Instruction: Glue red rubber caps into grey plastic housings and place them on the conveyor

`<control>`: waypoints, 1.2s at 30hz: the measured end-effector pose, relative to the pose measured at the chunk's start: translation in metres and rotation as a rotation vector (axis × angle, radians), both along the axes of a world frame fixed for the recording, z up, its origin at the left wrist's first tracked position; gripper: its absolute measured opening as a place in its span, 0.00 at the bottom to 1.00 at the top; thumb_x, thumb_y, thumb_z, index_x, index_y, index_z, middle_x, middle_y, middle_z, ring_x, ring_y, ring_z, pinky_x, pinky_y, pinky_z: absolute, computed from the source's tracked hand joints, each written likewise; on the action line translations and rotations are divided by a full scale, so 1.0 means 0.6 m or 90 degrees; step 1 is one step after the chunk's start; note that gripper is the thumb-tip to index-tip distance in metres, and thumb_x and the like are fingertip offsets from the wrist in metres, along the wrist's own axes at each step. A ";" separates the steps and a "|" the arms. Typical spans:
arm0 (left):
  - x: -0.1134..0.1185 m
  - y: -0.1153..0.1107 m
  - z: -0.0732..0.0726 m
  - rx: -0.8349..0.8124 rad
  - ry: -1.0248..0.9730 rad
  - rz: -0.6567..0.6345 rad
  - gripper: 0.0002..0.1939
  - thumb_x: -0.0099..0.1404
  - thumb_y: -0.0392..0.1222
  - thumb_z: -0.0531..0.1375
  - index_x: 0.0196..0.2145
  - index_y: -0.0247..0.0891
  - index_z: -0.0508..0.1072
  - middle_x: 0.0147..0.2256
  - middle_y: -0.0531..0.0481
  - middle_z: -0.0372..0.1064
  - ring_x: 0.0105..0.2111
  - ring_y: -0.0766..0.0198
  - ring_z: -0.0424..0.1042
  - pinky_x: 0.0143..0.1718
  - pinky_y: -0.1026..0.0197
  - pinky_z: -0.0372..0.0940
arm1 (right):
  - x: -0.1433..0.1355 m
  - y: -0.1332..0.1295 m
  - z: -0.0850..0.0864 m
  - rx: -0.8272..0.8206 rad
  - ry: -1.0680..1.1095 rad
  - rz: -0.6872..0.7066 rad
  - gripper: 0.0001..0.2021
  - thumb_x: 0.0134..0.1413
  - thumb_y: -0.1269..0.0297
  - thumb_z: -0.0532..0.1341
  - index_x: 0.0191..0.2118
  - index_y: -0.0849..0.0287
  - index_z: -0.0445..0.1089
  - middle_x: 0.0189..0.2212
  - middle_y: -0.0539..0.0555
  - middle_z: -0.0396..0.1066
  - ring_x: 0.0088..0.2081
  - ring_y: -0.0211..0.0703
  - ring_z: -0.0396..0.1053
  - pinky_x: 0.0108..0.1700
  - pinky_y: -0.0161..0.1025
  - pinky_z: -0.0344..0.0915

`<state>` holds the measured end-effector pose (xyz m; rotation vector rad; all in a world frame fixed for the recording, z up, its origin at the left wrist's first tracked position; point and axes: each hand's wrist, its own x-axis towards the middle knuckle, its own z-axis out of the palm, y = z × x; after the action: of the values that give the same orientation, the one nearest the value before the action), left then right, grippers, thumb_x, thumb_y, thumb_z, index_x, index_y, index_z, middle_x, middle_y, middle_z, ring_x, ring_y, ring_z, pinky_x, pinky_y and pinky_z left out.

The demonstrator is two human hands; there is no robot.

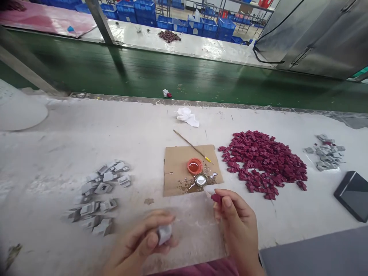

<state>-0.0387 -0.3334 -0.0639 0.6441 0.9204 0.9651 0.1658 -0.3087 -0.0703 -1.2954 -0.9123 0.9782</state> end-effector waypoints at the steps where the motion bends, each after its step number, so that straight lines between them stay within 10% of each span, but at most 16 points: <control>1: 0.003 -0.002 -0.002 -0.001 0.014 0.009 0.16 0.59 0.56 0.63 0.43 0.50 0.78 0.48 0.47 0.70 0.38 0.58 0.79 0.39 0.59 0.74 | 0.002 -0.001 -0.001 -0.003 -0.005 0.007 0.08 0.52 0.56 0.66 0.36 0.52 0.78 0.20 0.51 0.71 0.19 0.32 0.64 0.19 0.27 0.63; 6: 0.004 -0.013 -0.011 0.075 0.082 0.021 0.16 0.62 0.50 0.62 0.49 0.54 0.74 0.48 0.50 0.73 0.39 0.61 0.79 0.38 0.67 0.73 | 0.012 -0.005 -0.006 0.024 -0.073 0.028 0.07 0.55 0.60 0.64 0.40 0.49 0.76 0.28 0.49 0.69 0.25 0.31 0.66 0.26 0.29 0.66; 10: -0.008 -0.010 -0.027 0.317 0.338 0.025 0.16 0.59 0.44 0.66 0.46 0.53 0.73 0.39 0.58 0.76 0.33 0.70 0.77 0.37 0.73 0.71 | 0.014 0.003 -0.008 0.114 -0.336 0.053 0.12 0.59 0.68 0.60 0.46 0.46 0.74 0.42 0.52 0.70 0.38 0.38 0.71 0.36 0.35 0.71; 16: 0.002 0.003 -0.047 0.618 0.549 -0.015 0.14 0.61 0.36 0.65 0.45 0.39 0.70 0.39 0.51 0.75 0.40 0.66 0.74 0.45 0.68 0.68 | 0.011 0.029 -0.002 0.258 -0.653 0.083 0.18 0.55 0.76 0.62 0.50 0.52 0.69 0.38 0.52 0.73 0.39 0.41 0.72 0.42 0.40 0.71; 36: 0.027 -0.001 -0.055 0.590 0.547 -0.023 0.11 0.63 0.33 0.61 0.44 0.38 0.69 0.39 0.49 0.72 0.41 0.60 0.70 0.46 0.61 0.66 | 0.014 0.052 -0.014 0.319 -0.721 0.152 0.23 0.53 0.86 0.58 0.51 0.55 0.71 0.41 0.55 0.70 0.42 0.41 0.69 0.43 0.40 0.68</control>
<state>-0.0222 -0.3339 -0.0966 1.9567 1.1619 1.0730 0.1740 -0.2775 -0.0784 -1.2654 -2.0512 0.0499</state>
